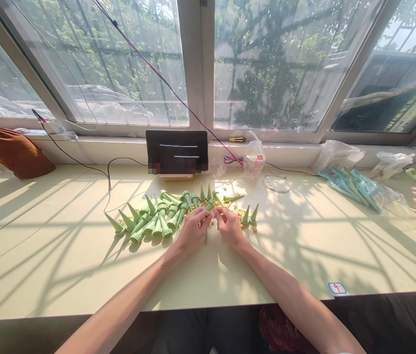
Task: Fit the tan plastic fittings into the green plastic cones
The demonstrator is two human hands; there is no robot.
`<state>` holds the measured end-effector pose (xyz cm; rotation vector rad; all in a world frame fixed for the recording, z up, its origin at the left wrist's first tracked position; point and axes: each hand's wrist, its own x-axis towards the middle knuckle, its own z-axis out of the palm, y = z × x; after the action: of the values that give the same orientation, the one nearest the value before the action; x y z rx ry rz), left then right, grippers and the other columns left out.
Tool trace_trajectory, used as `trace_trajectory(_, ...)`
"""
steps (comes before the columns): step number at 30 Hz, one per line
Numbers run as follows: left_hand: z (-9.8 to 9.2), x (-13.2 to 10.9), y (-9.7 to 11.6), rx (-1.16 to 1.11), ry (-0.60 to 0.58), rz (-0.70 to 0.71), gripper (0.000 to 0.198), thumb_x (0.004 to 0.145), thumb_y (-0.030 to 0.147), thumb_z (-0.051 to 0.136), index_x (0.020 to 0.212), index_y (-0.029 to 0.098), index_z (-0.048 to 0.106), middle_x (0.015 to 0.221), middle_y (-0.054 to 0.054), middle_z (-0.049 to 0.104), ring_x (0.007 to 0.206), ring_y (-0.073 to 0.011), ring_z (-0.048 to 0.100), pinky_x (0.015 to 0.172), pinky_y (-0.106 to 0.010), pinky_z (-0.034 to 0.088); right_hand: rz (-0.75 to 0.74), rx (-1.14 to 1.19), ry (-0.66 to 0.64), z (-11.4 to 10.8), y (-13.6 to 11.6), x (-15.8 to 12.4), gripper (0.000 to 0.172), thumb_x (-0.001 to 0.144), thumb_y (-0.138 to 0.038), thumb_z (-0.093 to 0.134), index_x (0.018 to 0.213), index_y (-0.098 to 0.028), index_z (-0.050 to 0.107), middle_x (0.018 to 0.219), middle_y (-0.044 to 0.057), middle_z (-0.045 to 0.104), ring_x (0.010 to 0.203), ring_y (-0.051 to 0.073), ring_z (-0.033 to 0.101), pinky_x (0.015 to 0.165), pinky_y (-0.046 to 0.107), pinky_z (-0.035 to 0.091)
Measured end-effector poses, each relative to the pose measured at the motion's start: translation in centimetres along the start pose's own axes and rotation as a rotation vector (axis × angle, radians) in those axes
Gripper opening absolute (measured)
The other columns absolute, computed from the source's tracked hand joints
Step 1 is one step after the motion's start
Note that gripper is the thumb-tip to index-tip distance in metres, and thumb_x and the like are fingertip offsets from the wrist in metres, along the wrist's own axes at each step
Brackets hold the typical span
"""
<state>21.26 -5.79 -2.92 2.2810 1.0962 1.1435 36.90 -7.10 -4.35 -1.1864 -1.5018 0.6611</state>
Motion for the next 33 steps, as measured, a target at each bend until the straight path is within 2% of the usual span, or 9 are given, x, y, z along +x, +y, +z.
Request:
trace_trajectory(4,0.10,0.08,-0.17,0.012,0.008,0.031,0.025,0.099,0.026,0.048,0.086,0.018,0.067,0.079,-0.002,0.056,0.064,-0.0112,0.051,0.063,-0.025,0.041,0.106,0.149,0.036,0.12,0.47,0.23,0.036,0.094,-0.051,0.051,0.092,-0.018,0.064,0.076,0.003,0.064,0.045,0.011,0.053,0.045,0.025,0.044)
trace_trajectory(9,0.40,0.12,-0.59,0.025,0.031,0.070,0.024,0.098,0.025,0.049,0.083,0.018,0.066,0.078,-0.002,0.057,0.063,-0.0109,0.052,0.063,-0.024,0.040,0.214,0.387,0.078,0.00,0.55,0.60,0.039,0.091,-0.057,0.055,0.091,-0.018,0.060,0.050,-0.006,0.049,0.037,0.009,0.041,0.038,0.022,0.032)
trace_trajectory(13,0.50,0.08,-0.62,0.030,0.031,0.069,0.023,0.098,0.024,0.049,0.083,0.018,0.065,0.079,-0.002,0.057,0.063,-0.0111,0.052,0.063,-0.025,0.041,0.255,0.498,0.087,-0.07,0.54,0.85,0.041,0.087,-0.060,0.060,0.088,-0.019,0.058,0.044,-0.008,0.043,0.035,0.009,0.037,0.036,0.021,0.027)
trace_trajectory(25,0.41,0.06,-0.37,0.048,0.036,0.021,0.019,0.096,0.021,0.050,0.085,0.018,0.065,0.083,-0.003,0.059,0.066,-0.0118,0.054,0.066,-0.025,0.042,0.253,0.510,0.101,-0.02,0.72,0.81,0.041,0.086,-0.060,0.060,0.090,-0.019,0.059,0.049,-0.007,0.047,0.036,0.009,0.039,0.036,0.021,0.029)
trace_trajectory(31,0.13,0.29,-0.30,0.062,0.113,-0.101,0.018,0.094,0.018,0.051,0.106,0.018,0.063,0.096,-0.006,0.065,0.071,-0.0143,0.059,0.066,-0.026,0.046,0.264,0.488,0.103,-0.05,0.63,0.72,0.040,0.087,-0.059,0.060,0.091,-0.020,0.057,0.046,-0.008,0.046,0.037,0.008,0.037,0.037,0.021,0.028)
trace_trajectory(33,0.05,0.32,-0.32,0.084,0.113,-0.139,0.018,0.094,0.019,0.051,0.107,0.018,0.063,0.097,-0.006,0.065,0.071,-0.0147,0.060,0.066,-0.027,0.046,0.271,0.481,0.105,-0.06,0.59,0.72,0.040,0.087,-0.059,0.060,0.091,-0.020,0.057,0.045,-0.008,0.045,0.036,0.009,0.036,0.037,0.021,0.028)
